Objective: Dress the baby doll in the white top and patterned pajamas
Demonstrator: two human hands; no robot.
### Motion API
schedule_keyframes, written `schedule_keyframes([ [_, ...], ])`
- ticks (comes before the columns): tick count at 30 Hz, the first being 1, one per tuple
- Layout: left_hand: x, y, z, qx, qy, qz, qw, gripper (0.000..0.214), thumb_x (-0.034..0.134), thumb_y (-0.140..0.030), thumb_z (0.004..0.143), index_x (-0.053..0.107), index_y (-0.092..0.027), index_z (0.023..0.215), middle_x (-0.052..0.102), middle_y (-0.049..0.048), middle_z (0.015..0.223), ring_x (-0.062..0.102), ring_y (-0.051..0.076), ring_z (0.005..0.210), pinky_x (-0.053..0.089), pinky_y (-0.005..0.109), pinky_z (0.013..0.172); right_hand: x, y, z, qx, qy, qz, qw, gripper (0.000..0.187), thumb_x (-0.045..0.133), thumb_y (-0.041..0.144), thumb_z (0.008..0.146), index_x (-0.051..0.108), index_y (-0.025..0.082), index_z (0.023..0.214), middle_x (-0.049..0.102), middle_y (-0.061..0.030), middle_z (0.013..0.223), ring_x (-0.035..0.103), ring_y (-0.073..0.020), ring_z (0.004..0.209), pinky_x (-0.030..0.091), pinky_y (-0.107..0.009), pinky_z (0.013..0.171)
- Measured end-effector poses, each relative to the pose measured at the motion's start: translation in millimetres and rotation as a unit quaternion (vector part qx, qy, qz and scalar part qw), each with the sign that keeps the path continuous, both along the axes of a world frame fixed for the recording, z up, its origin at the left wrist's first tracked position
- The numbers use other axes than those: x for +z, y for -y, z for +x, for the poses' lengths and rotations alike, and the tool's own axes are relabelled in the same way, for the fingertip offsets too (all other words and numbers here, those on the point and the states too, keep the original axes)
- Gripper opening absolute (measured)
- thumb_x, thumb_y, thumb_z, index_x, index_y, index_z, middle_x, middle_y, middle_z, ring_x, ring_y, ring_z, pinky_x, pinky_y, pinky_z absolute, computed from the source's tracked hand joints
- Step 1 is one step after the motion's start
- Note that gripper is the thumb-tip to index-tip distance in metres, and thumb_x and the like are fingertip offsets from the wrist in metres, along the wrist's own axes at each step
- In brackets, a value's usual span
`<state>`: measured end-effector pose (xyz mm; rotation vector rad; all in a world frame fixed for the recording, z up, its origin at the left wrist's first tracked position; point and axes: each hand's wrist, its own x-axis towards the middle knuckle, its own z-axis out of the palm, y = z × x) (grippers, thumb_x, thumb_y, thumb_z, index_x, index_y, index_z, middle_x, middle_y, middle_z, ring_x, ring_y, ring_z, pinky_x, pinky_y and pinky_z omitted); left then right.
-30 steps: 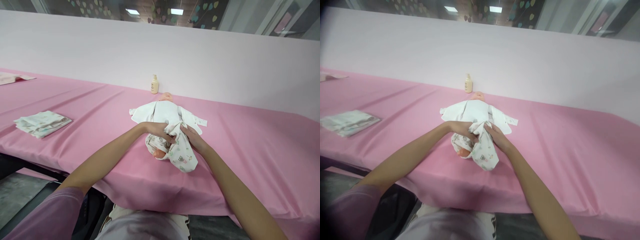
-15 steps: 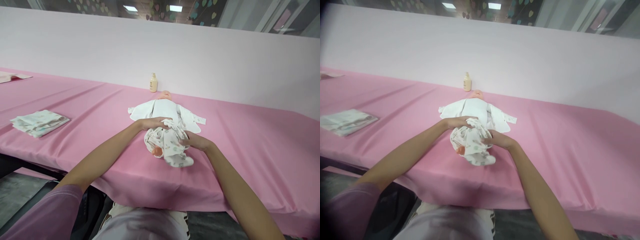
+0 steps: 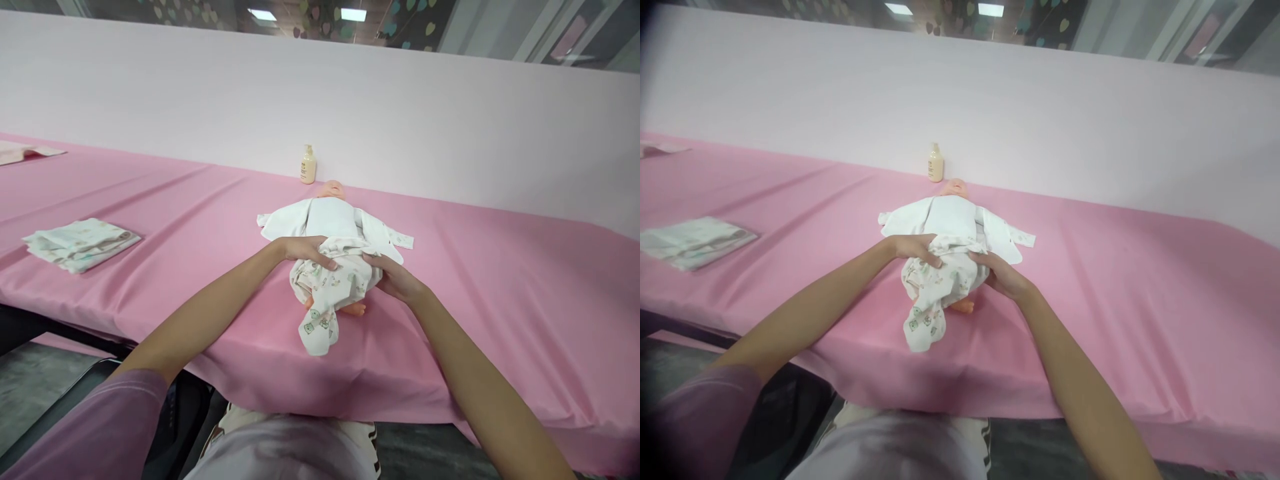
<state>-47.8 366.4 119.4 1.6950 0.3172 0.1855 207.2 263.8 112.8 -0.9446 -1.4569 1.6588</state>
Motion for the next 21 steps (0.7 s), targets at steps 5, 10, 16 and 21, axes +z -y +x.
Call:
schedule_keyframes([
  [5, 1.4, 5.2, 3.7, 0.049, 0.042, 0.010, 0.998, 0.057, 0.091, -0.055, 0.080, 0.075, -0.018, 0.120, 0.078, 0.0126, 0.124, 0.073, 0.029, 0.118, 0.056, 0.040, 0.105, -7.1, 0.6, 10.5, 0.150, 0.107, 0.006, 0.983, 0.077, 0.093, 0.053, 0.075, 0.068, 0.019, 0.140, 0.077, -0.0115, 0.127, 0.072, -0.0297, 0.120, 0.059, -0.043, 0.104],
  [10, 6.4, 8.9, 5.6, 0.053, -0.005, 0.032, 0.998, 0.049, 0.090, -0.054, 0.080, 0.077, -0.021, 0.114, 0.079, 0.0073, 0.120, 0.073, 0.027, 0.112, 0.057, 0.037, 0.102, -0.6, 4.8, 5.5, 0.057, 0.107, 0.037, 0.992, 0.062, 0.089, 0.053, 0.081, 0.072, 0.022, 0.131, 0.077, -0.0100, 0.124, 0.073, -0.0278, 0.113, 0.060, -0.041, 0.100],
  [16, 6.9, 5.5, 1.8, 0.000, -0.056, 0.051, 0.997, 0.044, 0.100, -0.041, 0.066, 0.080, -0.020, 0.099, 0.082, 0.0055, 0.096, 0.078, 0.030, 0.096, 0.063, 0.040, 0.091, 5.6, 4.9, -8.1, -0.045, -0.025, 0.037, 0.998, 0.058, 0.074, 0.063, 0.092, 0.072, 0.023, 0.133, 0.076, -0.0106, 0.130, 0.069, -0.0331, 0.127, 0.059, -0.044, 0.105],
  [21, 2.2, 3.7, 1.0, 0.051, 0.012, 0.017, 0.998, 0.058, 0.096, -0.047, 0.074, 0.077, -0.019, 0.120, 0.080, 0.0118, 0.119, 0.075, 0.031, 0.113, 0.058, 0.042, 0.102, 3.4, 2.7, -2.1, -0.053, 0.044, 0.000, 0.998, 0.061, 0.077, 0.060, 0.093, 0.065, 0.029, 0.145, 0.074, -0.0085, 0.135, 0.070, -0.0295, 0.125, 0.059, -0.044, 0.108],
])
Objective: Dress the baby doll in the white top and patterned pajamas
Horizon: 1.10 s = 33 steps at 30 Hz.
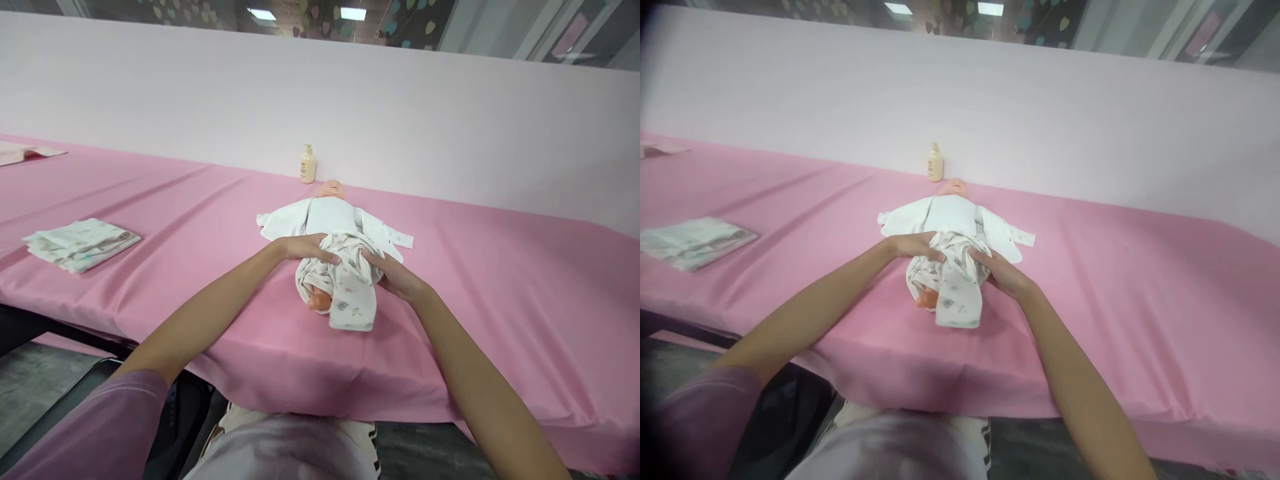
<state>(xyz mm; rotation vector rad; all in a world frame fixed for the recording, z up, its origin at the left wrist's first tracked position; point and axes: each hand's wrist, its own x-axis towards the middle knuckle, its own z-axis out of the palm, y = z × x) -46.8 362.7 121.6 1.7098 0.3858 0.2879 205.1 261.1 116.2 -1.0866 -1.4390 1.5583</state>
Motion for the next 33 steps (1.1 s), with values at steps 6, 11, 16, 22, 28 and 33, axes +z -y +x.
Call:
schedule_keyframes([
  [6, -1.1, 1.3, 2.7, 0.036, 0.016, -0.016, 0.999, 0.073, 0.092, -0.053, 0.079, 0.066, -0.023, 0.140, 0.072, 0.0123, 0.139, 0.066, 0.030, 0.132, 0.050, 0.043, 0.115, 1.5, 1.4, 13.4, 0.159, 0.126, 0.003, 0.979, 0.073, 0.094, 0.054, 0.076, 0.071, 0.024, 0.138, 0.073, -0.0110, 0.138, 0.069, -0.0329, 0.127, 0.056, -0.050, 0.111],
  [11, -0.1, 0.7, 1.6, -0.005, -0.029, 0.008, 1.000, 0.067, 0.096, -0.050, 0.072, 0.074, -0.020, 0.127, 0.079, 0.0096, 0.123, 0.073, 0.031, 0.116, 0.058, 0.041, 0.103, 5.3, 3.3, 5.3, 0.035, 0.030, 0.057, 0.997, 0.062, 0.084, 0.057, 0.087, 0.070, 0.025, 0.138, 0.074, -0.0106, 0.137, 0.071, -0.0318, 0.123, 0.059, -0.046, 0.107],
  [16, 1.7, -0.2, 1.2, -0.031, -0.053, 0.029, 0.998, 0.056, 0.100, -0.034, 0.067, 0.079, -0.021, 0.118, 0.082, 0.0061, 0.109, 0.075, 0.030, 0.112, 0.059, 0.038, 0.100, 3.5, 1.2, -5.6, -0.063, -0.009, 0.007, 0.998, 0.059, 0.075, 0.065, 0.092, 0.072, 0.025, 0.135, 0.076, -0.0117, 0.131, 0.074, -0.0325, 0.114, 0.064, -0.042, 0.092],
  [22, -0.7, -3.0, -0.5, 0.012, 0.037, -0.022, 0.999, 0.061, 0.094, -0.046, 0.076, 0.074, -0.018, 0.127, 0.078, 0.0133, 0.126, 0.072, 0.031, 0.120, 0.054, 0.044, 0.109, 0.7, 1.4, 9.2, 0.071, 0.071, -0.007, 0.995, 0.072, 0.084, 0.067, 0.083, 0.070, 0.024, 0.139, 0.075, -0.0118, 0.134, 0.071, -0.0336, 0.122, 0.060, -0.047, 0.102],
  [28, 1.3, 1.9, 0.9, 0.014, 0.030, -0.011, 0.999, 0.058, 0.090, -0.052, 0.081, 0.074, -0.019, 0.126, 0.075, 0.0121, 0.133, 0.070, 0.029, 0.125, 0.053, 0.041, 0.110, 2.0, 1.0, 16.4, 0.136, 0.090, 0.053, 0.985, 0.074, 0.094, 0.057, 0.074, 0.072, 0.024, 0.136, 0.075, -0.0110, 0.131, 0.066, -0.0350, 0.129, 0.057, -0.049, 0.108],
  [33, 1.2, 2.2, 3.7, -0.003, 0.014, -0.011, 1.000, 0.068, 0.096, -0.058, 0.067, 0.077, -0.017, 0.119, 0.079, 0.0122, 0.122, 0.073, 0.033, 0.118, 0.056, 0.043, 0.106, -2.4, -1.8, 3.7, 0.028, -0.003, 0.084, 0.996, 0.050, 0.081, 0.066, 0.085, 0.076, 0.025, 0.114, 0.077, -0.0095, 0.112, 0.068, -0.0331, 0.118, 0.058, -0.047, 0.101],
])
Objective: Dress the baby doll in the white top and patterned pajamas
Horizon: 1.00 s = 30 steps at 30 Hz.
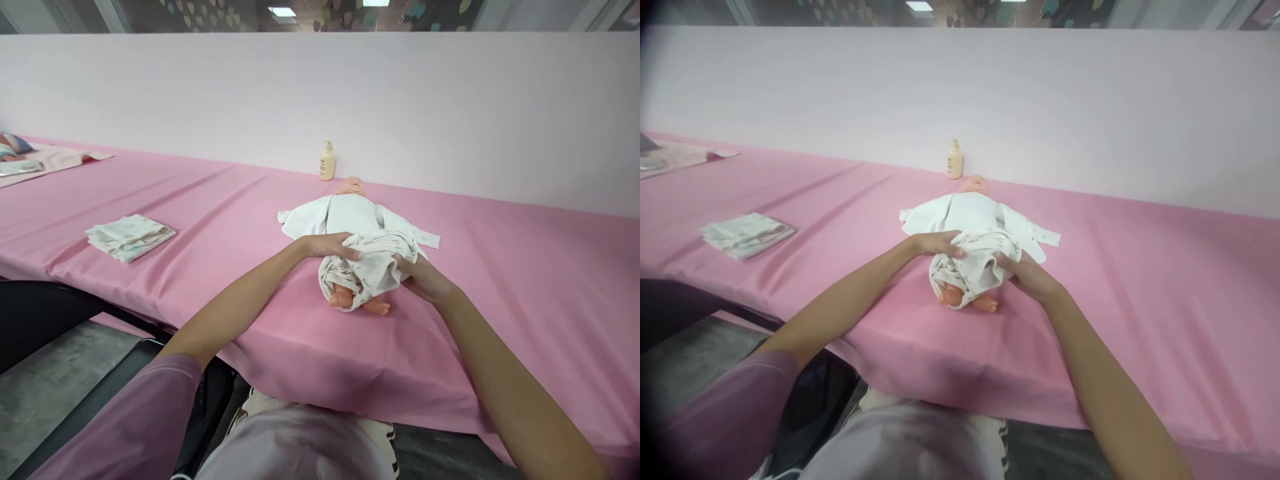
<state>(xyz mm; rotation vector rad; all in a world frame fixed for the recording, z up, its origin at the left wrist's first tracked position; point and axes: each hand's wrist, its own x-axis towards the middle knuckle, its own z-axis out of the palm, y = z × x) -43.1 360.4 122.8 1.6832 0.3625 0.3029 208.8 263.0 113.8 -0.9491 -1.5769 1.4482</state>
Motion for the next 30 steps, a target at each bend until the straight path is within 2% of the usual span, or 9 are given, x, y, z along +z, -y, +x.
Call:
schedule_keyframes([
  [2, -0.5, 0.5, 1.0, -0.002, 0.005, 0.011, 1.000, 0.066, 0.100, -0.049, 0.063, 0.078, -0.017, 0.116, 0.079, 0.0121, 0.122, 0.073, 0.033, 0.119, 0.056, 0.043, 0.106, -2.0, -0.8, -2.9, -0.011, 0.009, -0.010, 1.000, 0.045, 0.078, 0.066, 0.088, 0.075, 0.023, 0.100, 0.076, -0.0083, 0.099, 0.069, -0.0308, 0.107, 0.058, -0.045, 0.096],
  [5, -1.6, 1.3, 1.4, 0.015, 0.021, 0.004, 1.000, 0.062, 0.099, -0.049, 0.068, 0.078, -0.016, 0.116, 0.079, 0.0138, 0.122, 0.073, 0.034, 0.119, 0.056, 0.044, 0.106, -2.4, -0.8, -1.5, -0.010, 0.030, -0.023, 0.999, 0.044, 0.077, 0.066, 0.089, 0.073, 0.023, 0.097, 0.073, -0.0064, 0.093, 0.067, -0.0274, 0.100, 0.057, -0.042, 0.094],
  [8, -2.6, 1.5, 1.1, 0.017, 0.043, -0.026, 0.999, 0.068, 0.096, -0.057, 0.072, 0.075, -0.013, 0.119, 0.078, 0.0173, 0.125, 0.072, 0.034, 0.120, 0.056, 0.046, 0.107, -0.8, -0.6, 4.6, 0.057, 0.056, -0.022, 0.997, 0.053, 0.078, 0.073, 0.083, 0.073, 0.022, 0.098, 0.071, -0.0061, 0.092, 0.065, -0.0251, 0.092, 0.056, -0.039, 0.088],
  [11, -1.6, 2.9, 1.0, 0.010, 0.042, -0.035, 0.998, 0.071, 0.095, -0.058, 0.074, 0.073, -0.014, 0.125, 0.075, 0.0177, 0.133, 0.070, 0.034, 0.125, 0.054, 0.046, 0.110, 0.1, -1.0, 9.4, 0.121, 0.068, 0.004, 0.990, 0.059, 0.085, 0.078, 0.072, 0.071, 0.023, 0.088, 0.066, -0.0048, 0.085, 0.060, -0.0230, 0.083, 0.055, -0.037, 0.081],
  [16, 0.7, 4.8, 1.0, -0.010, 0.019, 0.001, 1.000, 0.064, 0.085, -0.063, 0.084, 0.074, -0.018, 0.129, 0.074, 0.0132, 0.136, 0.069, 0.030, 0.127, 0.052, 0.041, 0.111, -0.5, -1.7, 8.6, 0.042, -0.007, 0.015, 0.999, 0.048, 0.091, 0.065, 0.073, 0.068, 0.025, 0.086, 0.067, -0.0037, 0.089, 0.061, -0.0238, 0.089, 0.056, -0.038, 0.086],
  [20, -0.2, 1.6, 2.1, -0.039, 0.019, 0.036, 0.998, 0.068, 0.096, -0.059, 0.067, 0.079, -0.017, 0.118, 0.081, 0.0106, 0.114, 0.074, 0.031, 0.110, 0.058, 0.040, 0.099, -0.3, -3.1, 6.7, 0.019, -0.012, 0.001, 1.000, 0.048, 0.087, 0.065, 0.075, 0.065, 0.023, 0.074, 0.067, -0.0051, 0.082, 0.063, -0.0250, 0.087, 0.056, -0.039, 0.086],
  [23, 2.0, 1.5, 2.1, -0.033, -0.025, 0.074, 0.996, 0.058, 0.101, -0.040, 0.061, 0.081, -0.018, 0.111, 0.081, 0.0057, 0.098, 0.076, 0.030, 0.099, 0.061, 0.039, 0.091, 3.4, -2.4, 4.1, 0.010, -0.006, -0.009, 1.000, 0.044, 0.092, 0.056, 0.071, 0.074, 0.022, 0.092, 0.077, -0.0072, 0.097, 0.069, -0.0304, 0.104, 0.056, -0.044, 0.098],
  [26, 7.2, 4.5, 0.9, -0.016, -0.045, 0.089, 0.995, 0.047, 0.098, -0.032, 0.067, 0.081, -0.019, 0.109, 0.081, 0.0045, 0.102, 0.076, 0.029, 0.101, 0.061, 0.038, 0.093, 10.2, 4.7, -2.2, -0.002, 0.011, -0.009, 1.000, 0.066, 0.094, 0.043, 0.070, 0.073, 0.024, 0.130, 0.076, -0.0090, 0.130, 0.067, -0.0335, 0.126, 0.054, -0.046, 0.107],
  [30, 11.0, 8.1, 0.1, -0.027, -0.033, 0.070, 0.997, 0.043, 0.094, -0.042, 0.073, 0.080, -0.016, 0.105, 0.080, 0.0069, 0.108, 0.074, 0.029, 0.104, 0.059, 0.038, 0.098, 16.8, 26.8, -17.6, -0.125, 0.031, 0.010, 0.992, 0.053, 0.086, 0.044, 0.083, 0.075, 0.026, 0.132, 0.071, -0.0073, 0.144, 0.066, -0.0328, 0.132, 0.053, -0.046, 0.111],
])
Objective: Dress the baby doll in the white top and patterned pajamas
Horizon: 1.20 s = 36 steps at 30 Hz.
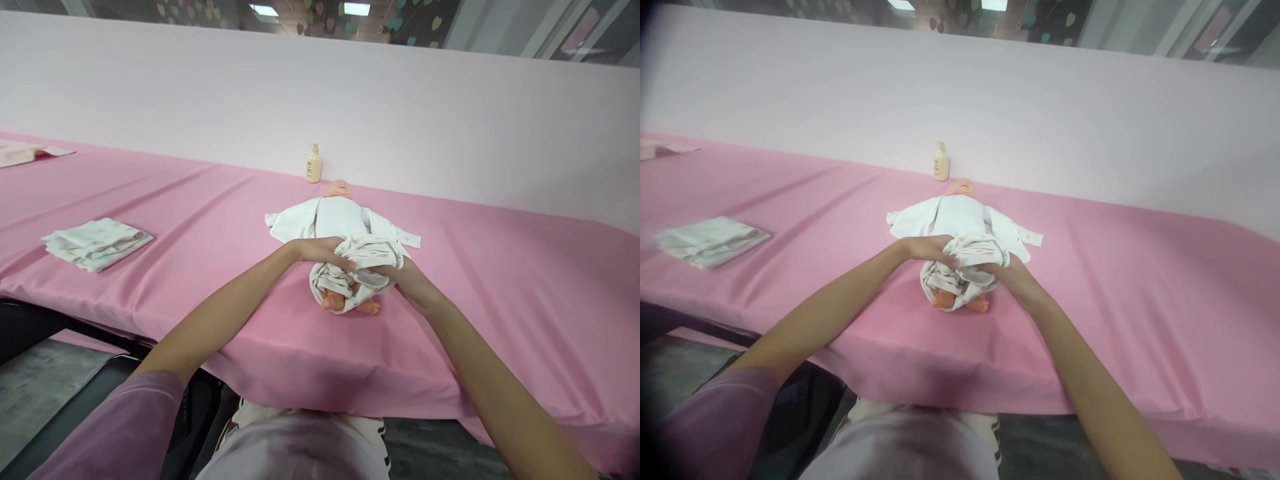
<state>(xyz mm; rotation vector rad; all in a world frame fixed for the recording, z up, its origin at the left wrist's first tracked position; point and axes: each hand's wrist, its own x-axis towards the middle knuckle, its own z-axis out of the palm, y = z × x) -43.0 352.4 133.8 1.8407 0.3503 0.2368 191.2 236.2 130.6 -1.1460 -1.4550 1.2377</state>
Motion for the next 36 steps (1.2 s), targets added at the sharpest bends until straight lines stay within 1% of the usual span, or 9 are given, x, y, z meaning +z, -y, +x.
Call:
schedule_keyframes([
  [5, -6.1, 4.1, 3.7, -0.006, 0.075, -0.097, 0.992, 0.059, 0.090, -0.065, 0.075, 0.074, -0.014, 0.100, 0.078, 0.0126, 0.107, 0.073, 0.028, 0.103, 0.059, 0.039, 0.097, -5.7, 36.7, -30.2, -0.169, -0.018, 0.018, 0.985, 0.048, 0.083, 0.049, 0.084, 0.078, 0.025, 0.126, 0.078, -0.0078, 0.129, 0.072, -0.0347, 0.123, 0.058, -0.045, 0.102],
  [8, -9.0, 7.9, 6.5, -0.027, 0.113, -0.119, 0.986, 0.059, 0.087, -0.069, 0.077, 0.069, -0.014, 0.087, 0.075, 0.0129, 0.098, 0.073, 0.028, 0.100, 0.059, 0.039, 0.094, -14.4, 56.2, -50.1, -0.202, -0.045, 0.003, 0.978, 0.049, 0.081, 0.054, 0.087, 0.079, 0.022, 0.123, 0.081, -0.0091, 0.120, 0.076, -0.0351, 0.113, 0.062, -0.042, 0.089],
  [15, -3.8, 11.4, 9.4, -0.047, 0.013, -0.027, 0.998, 0.041, 0.089, -0.050, 0.080, 0.074, -0.016, 0.100, 0.078, 0.0088, 0.100, 0.074, 0.029, 0.097, 0.060, 0.039, 0.087, -29.3, 81.8, -68.3, -0.230, -0.086, 0.015, 0.969, 0.043, 0.074, 0.048, 0.094, 0.079, 0.020, 0.126, 0.080, -0.0105, 0.120, 0.076, -0.0335, 0.112, 0.063, -0.038, 0.086],
  [18, 0.9, 15.5, 13.2, -0.090, -0.003, 0.028, 0.996, 0.037, 0.091, -0.035, 0.076, 0.075, -0.019, 0.106, 0.079, 0.0059, 0.103, 0.073, 0.028, 0.101, 0.059, 0.038, 0.088, -34.3, 90.1, -73.7, -0.280, -0.045, 0.043, 0.958, 0.042, 0.071, 0.045, 0.095, 0.077, 0.020, 0.129, 0.079, -0.0104, 0.124, 0.074, -0.0317, 0.115, 0.061, -0.038, 0.090],
  [21, 5.8, 24.8, 18.0, -0.069, -0.040, 0.074, 0.994, 0.032, 0.082, -0.027, 0.079, 0.074, -0.019, 0.109, 0.079, 0.0051, 0.107, 0.073, 0.026, 0.100, 0.058, 0.035, 0.088, -43.2, 99.7, -83.2, -0.311, 0.014, 0.050, 0.949, 0.047, 0.067, 0.049, 0.097, 0.072, 0.022, 0.135, 0.076, -0.0112, 0.130, 0.072, -0.0303, 0.118, 0.059, -0.038, 0.092],
  [23, 8.1, 33.0, 21.3, -0.046, -0.054, 0.112, 0.991, 0.029, 0.075, -0.023, 0.081, 0.072, -0.018, 0.110, 0.078, 0.0048, 0.108, 0.072, 0.024, 0.099, 0.057, 0.032, 0.086, -50.1, 105.7, -86.9, -0.332, 0.065, 0.036, 0.940, 0.047, 0.066, 0.051, 0.096, 0.071, 0.021, 0.132, 0.077, -0.0120, 0.124, 0.073, -0.0292, 0.109, 0.059, -0.036, 0.083],
  [28, 9.8, 54.0, 25.8, 0.011, -0.119, 0.219, 0.968, 0.030, 0.069, -0.029, 0.085, 0.068, -0.019, 0.113, 0.077, 0.0049, 0.103, 0.071, 0.024, 0.094, 0.051, 0.031, 0.076, -59.1, 115.7, -73.2, -0.371, 0.192, -0.008, 0.908, 0.031, 0.064, 0.050, 0.092, 0.066, 0.022, 0.105, 0.075, -0.0051, 0.090, 0.066, -0.0233, 0.076, 0.049, -0.031, 0.063],
  [32, 8.6, 69.1, 24.6, 0.046, -0.185, 0.255, 0.948, 0.030, 0.067, -0.034, 0.087, 0.062, -0.020, 0.113, 0.075, 0.0074, 0.102, 0.070, 0.025, 0.087, 0.046, 0.032, 0.066, -57.2, 118.6, -54.2, -0.350, 0.235, -0.016, 0.907, 0.025, 0.058, 0.048, 0.092, 0.062, 0.025, 0.100, 0.070, -0.0008, 0.081, 0.061, -0.0217, 0.071, 0.045, -0.031, 0.062],
  [36, 6.2, 82.4, 22.7, 0.081, -0.243, 0.299, 0.919, 0.031, 0.070, -0.042, 0.085, 0.058, -0.021, 0.104, 0.072, 0.0090, 0.098, 0.068, 0.026, 0.081, 0.043, 0.033, 0.062, -58.3, 113.5, -39.2, -0.345, 0.327, 0.014, 0.880, 0.024, 0.054, 0.048, 0.091, 0.059, 0.025, 0.095, 0.068, -0.0032, 0.083, 0.059, -0.0250, 0.078, 0.041, -0.034, 0.069],
])
